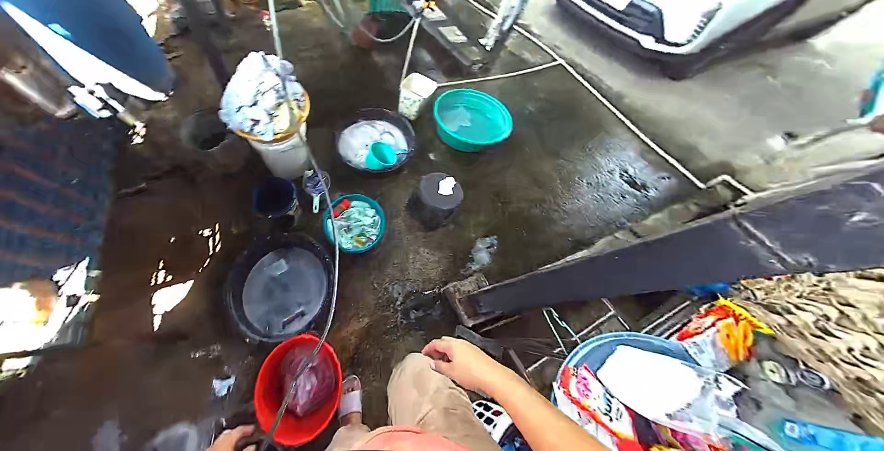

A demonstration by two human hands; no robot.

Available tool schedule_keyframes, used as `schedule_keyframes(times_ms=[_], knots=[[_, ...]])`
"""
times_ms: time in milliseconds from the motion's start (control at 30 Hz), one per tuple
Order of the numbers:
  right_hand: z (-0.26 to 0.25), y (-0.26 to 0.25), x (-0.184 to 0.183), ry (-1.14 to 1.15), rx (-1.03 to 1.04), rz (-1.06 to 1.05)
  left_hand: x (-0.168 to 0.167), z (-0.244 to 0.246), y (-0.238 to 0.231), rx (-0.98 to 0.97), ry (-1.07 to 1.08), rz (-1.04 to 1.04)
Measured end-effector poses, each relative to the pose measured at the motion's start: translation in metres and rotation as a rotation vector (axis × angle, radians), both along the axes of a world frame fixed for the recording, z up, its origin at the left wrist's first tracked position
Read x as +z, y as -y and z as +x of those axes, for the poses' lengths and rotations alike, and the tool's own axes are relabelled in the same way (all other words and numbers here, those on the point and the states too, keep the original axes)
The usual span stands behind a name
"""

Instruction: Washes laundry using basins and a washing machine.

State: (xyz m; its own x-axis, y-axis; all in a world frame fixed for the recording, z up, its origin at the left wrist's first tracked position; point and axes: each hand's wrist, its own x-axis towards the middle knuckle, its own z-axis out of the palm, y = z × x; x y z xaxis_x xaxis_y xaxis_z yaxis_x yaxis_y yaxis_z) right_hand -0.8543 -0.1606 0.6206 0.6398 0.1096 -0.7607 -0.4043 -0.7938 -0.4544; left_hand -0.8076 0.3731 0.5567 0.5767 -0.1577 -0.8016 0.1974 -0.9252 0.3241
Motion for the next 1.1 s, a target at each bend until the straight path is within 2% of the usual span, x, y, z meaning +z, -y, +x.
schedule_keyframes(times_ms=[100, 200, 300, 367, 433, 500, 533, 600, 700, 833, 1000, 1100], knots=[[0.025, 0.043, -0.034, -0.128, -0.060, -0.098, -0.020, 0.108, 0.135, -0.305, -0.140, -0.053], [0.050, 0.084, -0.073, -0.276, -0.031, -0.101, -0.040, 0.152, 0.247, -0.564, -0.317, 0.086], [0.104, 0.141, -0.085, -0.256, 0.006, -0.067, -0.029, 0.190, 0.333, -0.624, -0.318, 0.253], [0.135, 0.172, -0.086, -0.260, 0.060, -0.002, -0.014, 0.220, 0.373, -0.596, -0.204, 0.217], [0.163, 0.201, -0.085, -0.271, -0.037, 0.095, 0.006, 0.263, 0.408, -0.515, -0.131, 0.085], [0.192, 0.226, -0.075, -0.314, -0.133, 0.152, 0.030, 0.305, 0.435, -0.325, -0.160, -0.166], [0.206, 0.239, -0.069, -0.334, -0.140, 0.165, 0.045, 0.323, 0.446, -0.290, -0.189, -0.272], [0.236, 0.264, -0.055, -0.386, -0.113, 0.167, 0.068, 0.352, 0.469, -0.374, -0.222, -0.381], [0.276, 0.300, -0.053, -0.405, -0.124, 0.146, 0.074, 0.397, 0.499, -0.482, -0.210, -0.334], [0.353, 0.344, -0.043, -0.312, -0.217, 0.068, 0.052, 0.486, 0.549, -0.431, -0.287, -0.322], [0.460, 0.382, 0.052, -0.214, -0.123, -0.069, 0.043, 0.557, 0.599, -0.585, -0.268, -0.127], [0.512, 0.399, 0.089, -0.178, 0.006, -0.113, 0.031, 0.592, 0.619, -0.680, -0.271, -0.134]])
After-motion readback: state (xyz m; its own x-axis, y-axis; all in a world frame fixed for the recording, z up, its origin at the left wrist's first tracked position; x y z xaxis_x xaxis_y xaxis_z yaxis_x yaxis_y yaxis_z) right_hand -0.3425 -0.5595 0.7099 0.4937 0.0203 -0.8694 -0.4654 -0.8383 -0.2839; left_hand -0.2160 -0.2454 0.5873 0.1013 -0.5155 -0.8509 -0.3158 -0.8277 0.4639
